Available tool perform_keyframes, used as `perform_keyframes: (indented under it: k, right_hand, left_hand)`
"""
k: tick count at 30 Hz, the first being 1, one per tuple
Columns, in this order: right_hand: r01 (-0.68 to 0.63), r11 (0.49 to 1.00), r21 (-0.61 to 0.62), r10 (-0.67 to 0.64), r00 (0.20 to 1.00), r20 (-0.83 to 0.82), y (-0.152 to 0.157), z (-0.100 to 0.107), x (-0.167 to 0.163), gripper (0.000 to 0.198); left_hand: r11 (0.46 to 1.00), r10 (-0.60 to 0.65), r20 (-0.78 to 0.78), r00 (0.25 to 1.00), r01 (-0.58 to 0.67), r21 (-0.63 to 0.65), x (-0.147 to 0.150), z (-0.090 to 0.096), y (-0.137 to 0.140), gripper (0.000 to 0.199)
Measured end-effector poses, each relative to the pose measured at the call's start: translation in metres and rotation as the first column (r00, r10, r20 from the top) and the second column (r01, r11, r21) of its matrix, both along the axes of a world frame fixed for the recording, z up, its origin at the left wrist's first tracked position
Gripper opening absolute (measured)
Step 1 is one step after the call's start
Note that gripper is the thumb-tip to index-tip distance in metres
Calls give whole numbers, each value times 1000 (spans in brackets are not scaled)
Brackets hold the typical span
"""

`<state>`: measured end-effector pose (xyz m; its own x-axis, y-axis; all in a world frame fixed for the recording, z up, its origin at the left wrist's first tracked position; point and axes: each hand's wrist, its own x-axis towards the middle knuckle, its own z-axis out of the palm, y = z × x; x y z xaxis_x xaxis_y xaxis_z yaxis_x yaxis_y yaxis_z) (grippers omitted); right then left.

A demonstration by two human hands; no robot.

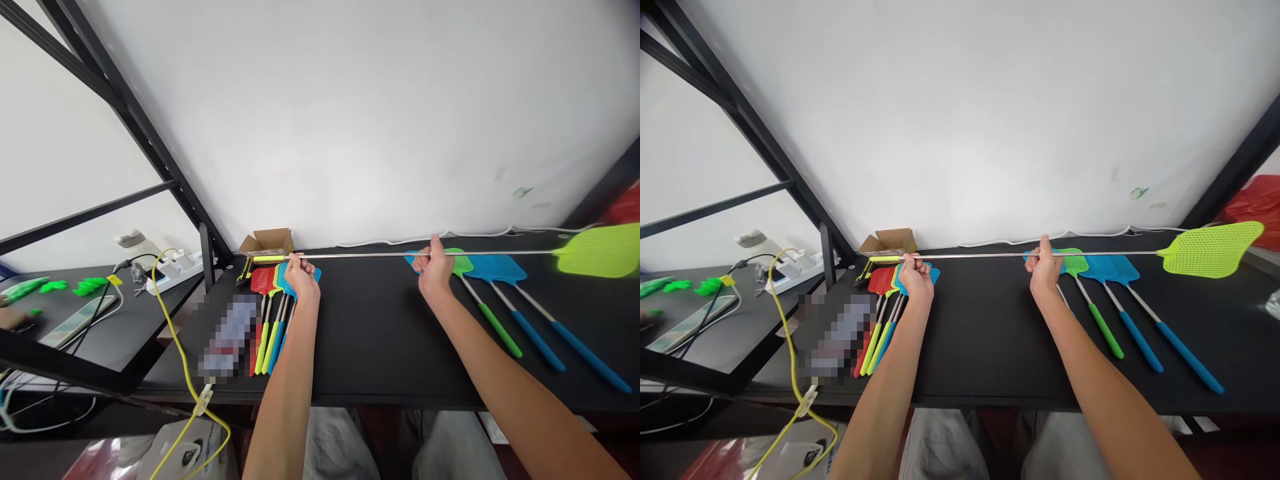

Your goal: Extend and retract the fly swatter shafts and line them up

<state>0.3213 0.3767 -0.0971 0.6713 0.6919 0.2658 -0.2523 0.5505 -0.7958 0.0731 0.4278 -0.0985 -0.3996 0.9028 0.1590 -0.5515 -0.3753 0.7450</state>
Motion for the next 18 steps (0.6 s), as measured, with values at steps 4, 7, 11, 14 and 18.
perform_keyframes:
  k: [4, 7, 11, 14, 18]
  right_hand:
    - [21, 1000, -14, -21, 1000, -22, -1, 0, 0, 62]
    - [26, 1000, -13, -26, 999, -39, 0, -2, 0, 62]
    - [38, 999, 24, -37, 999, -36, 3, -5, -3, 63]
    - [4, 1000, 17, -4, 1000, 13, 3, -6, -10, 62]
    - [-119, 993, -25, 121, 988, 96, 3, -6, -22, 63]
  left_hand:
    - [1000, -4, 112, 994, 3, 6, 0, 2, -2, 37]
    - [999, -41, 134, 990, 41, 5, 3, 3, -5, 36]
    - [985, -170, 123, 978, 171, 4, 15, 3, -13, 39]
    - [945, -328, 1, 945, 328, -9, 31, 3, -22, 43]
    - [913, -408, -171, 897, 401, -72, 48, 2, -30, 48]
